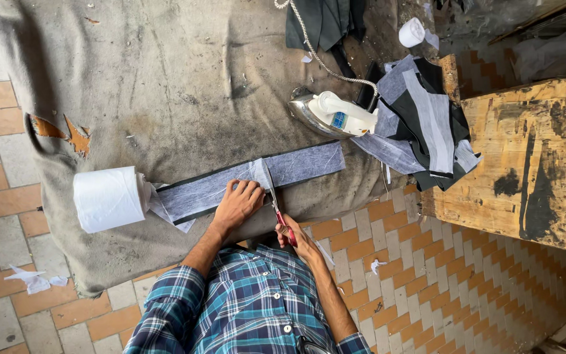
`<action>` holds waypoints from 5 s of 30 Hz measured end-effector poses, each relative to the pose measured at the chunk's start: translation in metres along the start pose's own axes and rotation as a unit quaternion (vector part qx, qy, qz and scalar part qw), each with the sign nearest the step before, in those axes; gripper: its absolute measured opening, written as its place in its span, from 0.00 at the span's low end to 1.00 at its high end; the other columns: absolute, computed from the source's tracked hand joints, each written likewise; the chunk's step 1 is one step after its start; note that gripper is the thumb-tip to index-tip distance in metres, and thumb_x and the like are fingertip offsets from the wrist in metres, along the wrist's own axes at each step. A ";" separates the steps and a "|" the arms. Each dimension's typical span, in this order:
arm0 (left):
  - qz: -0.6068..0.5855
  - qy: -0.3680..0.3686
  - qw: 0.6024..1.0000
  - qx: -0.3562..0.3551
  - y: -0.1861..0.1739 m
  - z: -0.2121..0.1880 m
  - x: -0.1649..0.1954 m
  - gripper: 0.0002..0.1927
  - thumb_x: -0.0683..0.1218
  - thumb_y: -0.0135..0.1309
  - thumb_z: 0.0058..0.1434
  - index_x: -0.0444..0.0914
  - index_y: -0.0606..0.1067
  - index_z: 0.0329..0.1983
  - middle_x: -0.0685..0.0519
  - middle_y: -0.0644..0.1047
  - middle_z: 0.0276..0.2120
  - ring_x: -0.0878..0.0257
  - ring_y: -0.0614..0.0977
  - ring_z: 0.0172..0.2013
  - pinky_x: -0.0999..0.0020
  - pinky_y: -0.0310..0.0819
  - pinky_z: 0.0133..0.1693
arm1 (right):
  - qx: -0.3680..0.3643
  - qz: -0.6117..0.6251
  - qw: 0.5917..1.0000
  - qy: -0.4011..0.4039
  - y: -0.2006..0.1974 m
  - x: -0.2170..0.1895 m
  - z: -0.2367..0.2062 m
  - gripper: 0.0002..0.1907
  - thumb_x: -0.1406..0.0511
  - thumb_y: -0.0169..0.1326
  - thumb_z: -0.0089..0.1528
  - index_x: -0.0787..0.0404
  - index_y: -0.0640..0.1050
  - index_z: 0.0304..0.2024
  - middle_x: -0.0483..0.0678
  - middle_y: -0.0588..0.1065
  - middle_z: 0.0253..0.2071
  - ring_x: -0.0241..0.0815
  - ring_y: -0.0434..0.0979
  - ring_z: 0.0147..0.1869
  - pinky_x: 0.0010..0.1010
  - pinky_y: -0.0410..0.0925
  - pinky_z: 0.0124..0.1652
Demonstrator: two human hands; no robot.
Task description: The person unrolls a strip of white fusible interfacing from a roll onto dark fabric strips laid on a padded table, smooths it flat, presses it with a clothes iron, and cuts the interfacing free with scissors. The person repeats this lay-out, iron, and cut cycle on successive fabric strips.
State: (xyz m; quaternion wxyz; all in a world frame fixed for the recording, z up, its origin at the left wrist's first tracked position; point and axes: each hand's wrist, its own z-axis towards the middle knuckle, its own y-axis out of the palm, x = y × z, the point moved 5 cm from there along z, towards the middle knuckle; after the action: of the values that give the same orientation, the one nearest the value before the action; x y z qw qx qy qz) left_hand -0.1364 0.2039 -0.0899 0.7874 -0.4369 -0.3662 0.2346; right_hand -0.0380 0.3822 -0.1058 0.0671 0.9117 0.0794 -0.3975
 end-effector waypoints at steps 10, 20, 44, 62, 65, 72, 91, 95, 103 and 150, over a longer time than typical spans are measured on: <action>-0.001 -0.007 1.000 -0.019 0.006 -0.001 -0.002 0.11 0.51 0.54 0.66 0.40 0.73 0.46 0.54 0.74 0.42 0.58 0.76 0.46 0.55 0.65 0.55 | 0.026 -0.044 0.998 0.022 0.001 0.009 0.011 0.30 0.39 0.53 0.62 0.59 0.73 0.35 0.42 0.69 0.22 0.34 0.72 0.21 0.27 0.69 0.22; -0.003 -0.007 0.999 -0.031 0.007 -0.001 -0.004 0.13 0.52 0.54 0.64 0.40 0.73 0.47 0.53 0.73 0.42 0.57 0.75 0.47 0.54 0.65 0.54 | 0.041 -0.053 0.997 0.028 0.007 -0.007 0.031 0.32 0.39 0.53 0.63 0.62 0.71 0.32 0.43 0.69 0.20 0.34 0.72 0.19 0.26 0.70 0.21; -0.601 -0.409 0.516 0.453 -0.123 -0.035 -0.099 0.02 0.47 0.47 0.76 0.45 0.68 0.45 0.64 0.62 0.24 0.76 0.63 0.23 0.78 0.59 0.26 | 0.124 -0.334 0.816 -0.455 0.012 -0.215 0.150 0.15 0.70 0.64 0.55 0.64 0.80 0.46 0.57 0.78 0.52 0.56 0.78 0.58 0.39 0.70 0.56; -0.662 -0.347 0.417 0.518 -0.193 -0.060 -0.101 0.13 0.49 0.41 0.76 0.37 0.72 0.55 0.51 0.80 0.52 0.65 0.83 0.51 0.67 0.77 0.58 | 0.052 -0.359 0.828 -0.428 -0.025 -0.199 0.022 0.11 0.63 0.74 0.44 0.57 0.85 0.27 0.46 0.75 0.39 0.45 0.71 0.49 0.36 0.67 0.48; -0.693 -0.362 0.375 0.498 -0.184 -0.036 -0.100 0.14 0.49 0.41 0.75 0.35 0.72 0.54 0.49 0.80 0.53 0.66 0.84 0.48 0.68 0.78 0.55 | -0.026 -0.325 0.846 -0.422 -0.010 -0.242 -0.001 0.12 0.60 0.75 0.47 0.54 0.85 0.29 0.38 0.76 0.32 0.35 0.77 0.39 0.31 0.67 0.46; -0.725 -0.370 0.368 0.451 -0.179 0.000 -0.100 0.09 0.49 0.44 0.73 0.39 0.70 0.48 0.50 0.79 0.48 0.67 0.80 0.38 0.70 0.77 0.46 | -0.209 -0.245 0.796 -0.513 0.034 -0.307 -0.056 0.13 0.60 0.76 0.48 0.51 0.87 0.34 0.34 0.78 0.35 0.34 0.76 0.44 0.32 0.67 0.48; -0.597 -0.312 0.732 0.101 -0.101 0.022 -0.005 0.24 0.45 0.63 0.55 0.38 0.67 0.51 0.55 0.74 0.41 0.70 0.74 0.42 0.74 0.70 0.42 | 0.054 -0.129 0.872 -0.470 0.035 -0.273 -0.019 0.12 0.67 0.72 0.54 0.61 0.79 0.33 0.48 0.80 0.39 0.38 0.81 0.46 0.29 0.72 0.46; -0.411 -0.424 0.803 -0.077 -0.077 0.006 -0.014 0.18 0.47 0.68 0.55 0.30 0.74 0.38 0.50 0.71 0.28 0.68 0.68 0.31 0.70 0.64 0.32 | 0.098 -0.058 0.883 -0.454 -0.009 -0.250 -0.023 0.11 0.68 0.71 0.58 0.61 0.79 0.38 0.46 0.79 0.43 0.36 0.80 0.49 0.30 0.74 0.48; -0.403 -0.351 0.823 -0.193 -0.038 0.022 -0.005 0.16 0.48 0.71 0.51 0.35 0.82 0.38 0.55 0.75 0.20 0.71 0.71 0.24 0.71 0.66 0.27 | 0.085 -0.177 0.972 -0.127 -0.132 -0.154 -0.037 0.15 0.65 0.66 0.60 0.60 0.83 0.49 0.45 0.76 0.35 0.33 0.73 0.36 0.26 0.68 0.37; -0.121 -0.429 0.832 -0.331 0.047 -0.072 -0.040 0.50 0.55 0.71 0.50 0.51 0.55 0.72 0.19 0.52 0.66 0.12 0.60 0.57 0.41 0.68 0.60 | 0.206 -0.343 0.867 -0.299 -0.276 -0.330 0.215 0.14 0.65 0.67 0.58 0.63 0.82 0.45 0.52 0.83 0.41 0.42 0.84 0.46 0.33 0.75 0.45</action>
State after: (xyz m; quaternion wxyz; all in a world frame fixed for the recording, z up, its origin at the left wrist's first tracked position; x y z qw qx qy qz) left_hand -0.1076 0.1629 -0.1702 0.3815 -0.4789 -0.7729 0.1665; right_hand -0.4677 0.5820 -0.0246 -0.2419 0.6580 0.2797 -0.6560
